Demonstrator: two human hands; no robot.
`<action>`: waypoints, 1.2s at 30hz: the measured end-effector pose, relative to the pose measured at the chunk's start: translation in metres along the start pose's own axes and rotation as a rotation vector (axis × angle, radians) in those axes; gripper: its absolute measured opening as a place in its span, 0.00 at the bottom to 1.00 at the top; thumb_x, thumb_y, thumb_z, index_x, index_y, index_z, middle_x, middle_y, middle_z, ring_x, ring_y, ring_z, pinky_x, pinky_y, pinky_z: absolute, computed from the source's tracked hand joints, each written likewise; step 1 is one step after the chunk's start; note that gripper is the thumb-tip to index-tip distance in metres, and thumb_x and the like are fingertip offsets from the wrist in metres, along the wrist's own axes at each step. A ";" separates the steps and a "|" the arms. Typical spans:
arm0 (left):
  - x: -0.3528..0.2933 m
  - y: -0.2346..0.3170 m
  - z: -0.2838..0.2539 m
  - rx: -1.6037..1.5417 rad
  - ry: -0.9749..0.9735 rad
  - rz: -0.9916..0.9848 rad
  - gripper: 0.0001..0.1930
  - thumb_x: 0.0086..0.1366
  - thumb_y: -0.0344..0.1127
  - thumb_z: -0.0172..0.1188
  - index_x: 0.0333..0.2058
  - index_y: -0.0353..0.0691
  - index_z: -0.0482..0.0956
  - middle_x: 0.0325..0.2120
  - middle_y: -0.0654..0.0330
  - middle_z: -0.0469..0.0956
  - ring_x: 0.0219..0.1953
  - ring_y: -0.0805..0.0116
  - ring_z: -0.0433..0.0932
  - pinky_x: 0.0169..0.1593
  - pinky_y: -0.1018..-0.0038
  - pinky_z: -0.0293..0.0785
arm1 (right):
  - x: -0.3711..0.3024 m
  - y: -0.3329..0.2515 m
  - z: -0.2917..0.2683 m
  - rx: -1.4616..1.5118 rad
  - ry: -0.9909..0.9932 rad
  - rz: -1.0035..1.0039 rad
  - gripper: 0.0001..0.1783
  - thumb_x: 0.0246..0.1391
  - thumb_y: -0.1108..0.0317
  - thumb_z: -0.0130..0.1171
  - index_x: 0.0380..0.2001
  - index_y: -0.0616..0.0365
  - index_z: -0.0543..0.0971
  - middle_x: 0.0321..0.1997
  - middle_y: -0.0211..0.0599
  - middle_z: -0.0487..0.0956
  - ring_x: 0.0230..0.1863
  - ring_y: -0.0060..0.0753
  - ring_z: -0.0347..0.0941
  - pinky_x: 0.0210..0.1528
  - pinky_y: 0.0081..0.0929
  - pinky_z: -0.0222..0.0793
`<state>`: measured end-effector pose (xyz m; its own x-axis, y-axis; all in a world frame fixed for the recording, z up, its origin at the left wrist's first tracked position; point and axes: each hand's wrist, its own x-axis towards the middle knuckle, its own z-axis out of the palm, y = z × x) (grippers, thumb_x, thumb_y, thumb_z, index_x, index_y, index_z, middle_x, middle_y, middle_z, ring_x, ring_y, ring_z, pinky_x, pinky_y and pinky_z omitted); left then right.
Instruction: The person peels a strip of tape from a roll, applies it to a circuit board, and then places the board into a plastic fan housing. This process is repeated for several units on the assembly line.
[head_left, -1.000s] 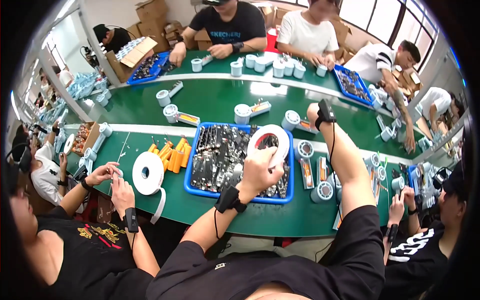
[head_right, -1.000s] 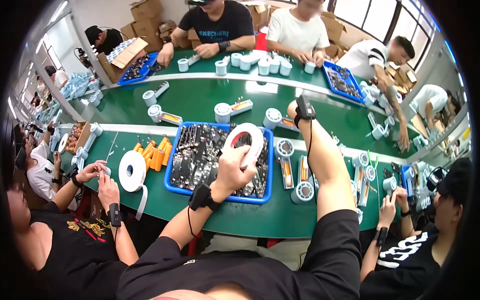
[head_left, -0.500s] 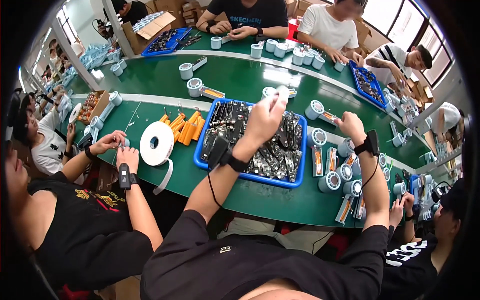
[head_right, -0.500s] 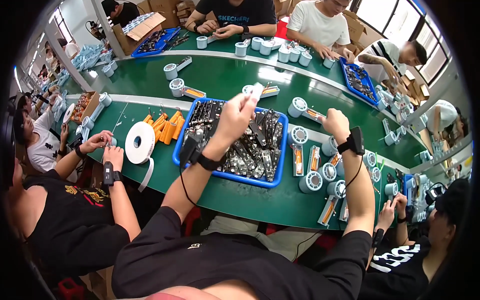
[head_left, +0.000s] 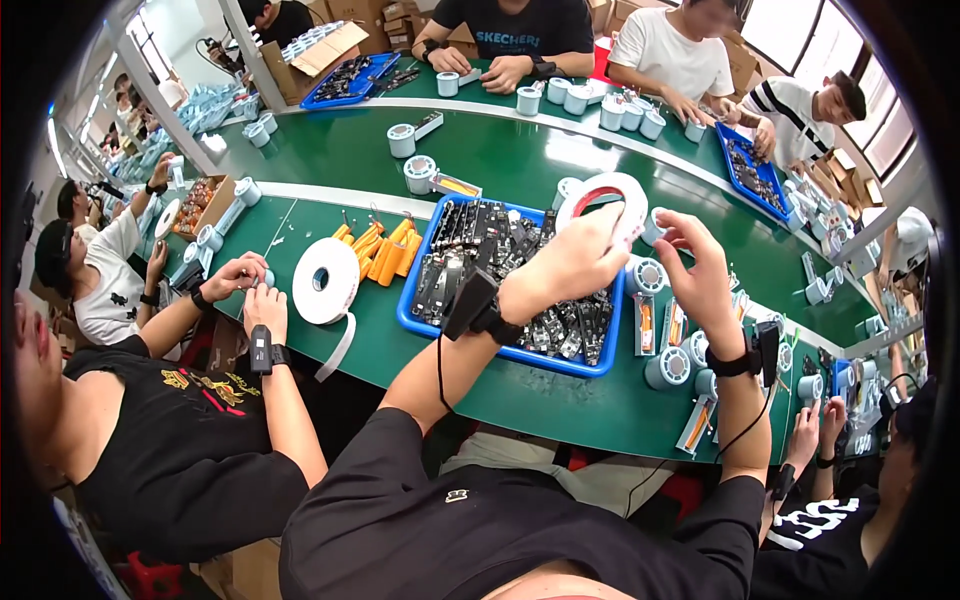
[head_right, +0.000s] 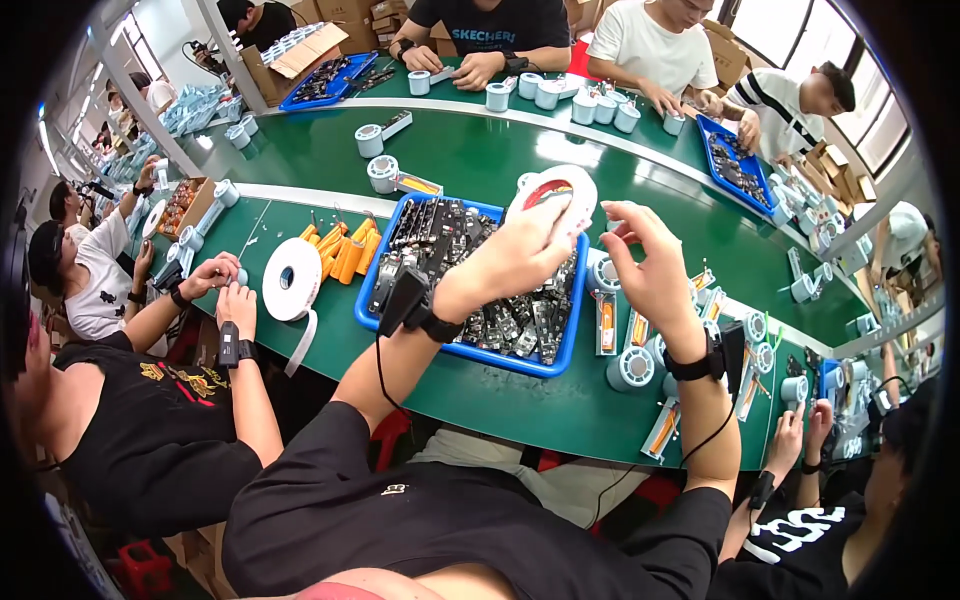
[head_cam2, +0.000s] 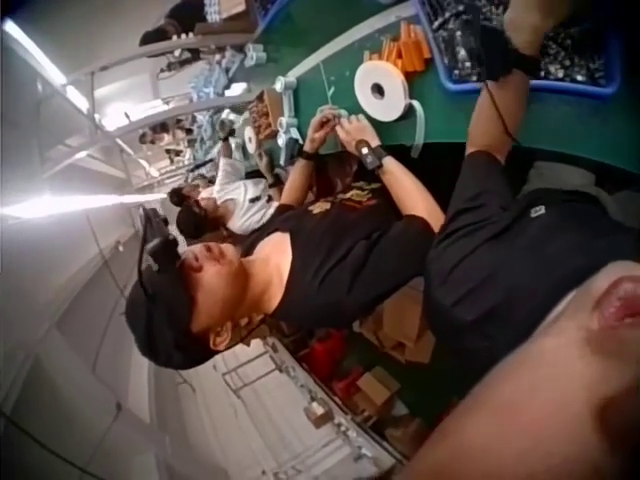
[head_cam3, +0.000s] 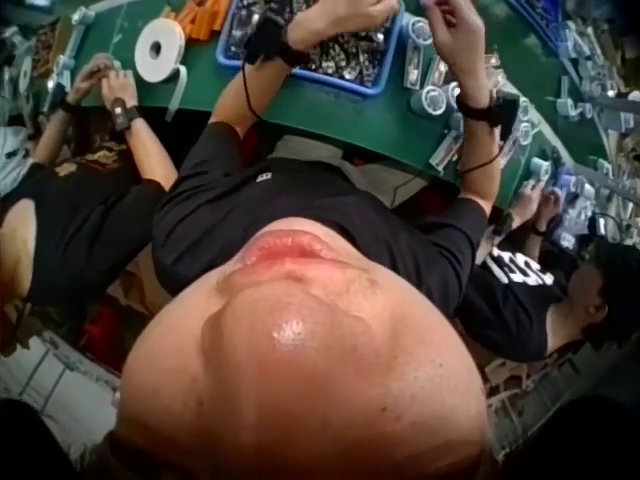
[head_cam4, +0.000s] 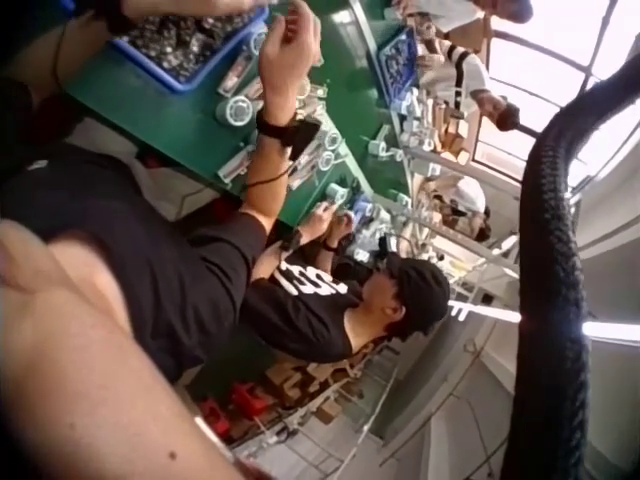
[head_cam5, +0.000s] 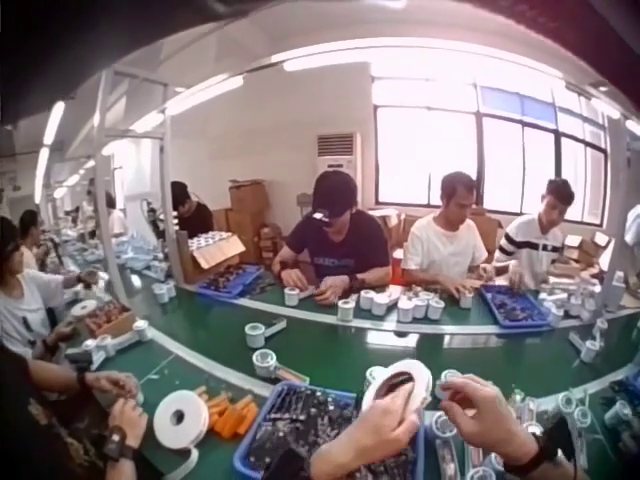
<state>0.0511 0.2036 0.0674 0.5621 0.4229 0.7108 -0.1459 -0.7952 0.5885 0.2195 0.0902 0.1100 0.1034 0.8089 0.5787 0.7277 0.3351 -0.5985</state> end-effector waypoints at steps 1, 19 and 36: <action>-0.010 0.000 0.007 -0.049 -0.015 -0.028 0.17 0.69 0.35 0.52 0.50 0.28 0.72 0.43 0.34 0.77 0.45 0.34 0.75 0.49 0.54 0.72 | -0.005 -0.003 0.006 0.002 0.001 0.003 0.10 0.55 0.78 0.61 0.42 0.64 0.82 0.43 0.45 0.81 0.39 0.39 0.80 0.41 0.30 0.76; -0.047 -0.023 0.001 -0.151 -0.013 -0.373 0.29 0.67 0.35 0.62 0.60 0.21 0.67 0.46 0.35 0.79 0.50 0.46 0.81 0.55 0.62 0.74 | -0.005 0.001 0.062 -0.201 -0.018 -0.115 0.07 0.53 0.77 0.62 0.37 0.61 0.81 0.37 0.43 0.79 0.36 0.48 0.79 0.37 0.37 0.75; -0.066 -0.031 0.026 0.302 0.221 -0.081 0.30 0.56 0.34 0.69 0.55 0.25 0.73 0.33 0.43 0.81 0.34 0.46 0.79 0.41 0.58 0.74 | -0.003 0.013 0.041 -0.217 -0.279 -0.035 0.05 0.53 0.73 0.64 0.31 0.61 0.78 0.32 0.45 0.76 0.35 0.51 0.77 0.35 0.38 0.72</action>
<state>0.0397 0.1889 -0.0077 0.3683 0.5471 0.7517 0.1569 -0.8335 0.5298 0.2010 0.1121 0.0774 -0.0911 0.9097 0.4052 0.8579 0.2783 -0.4319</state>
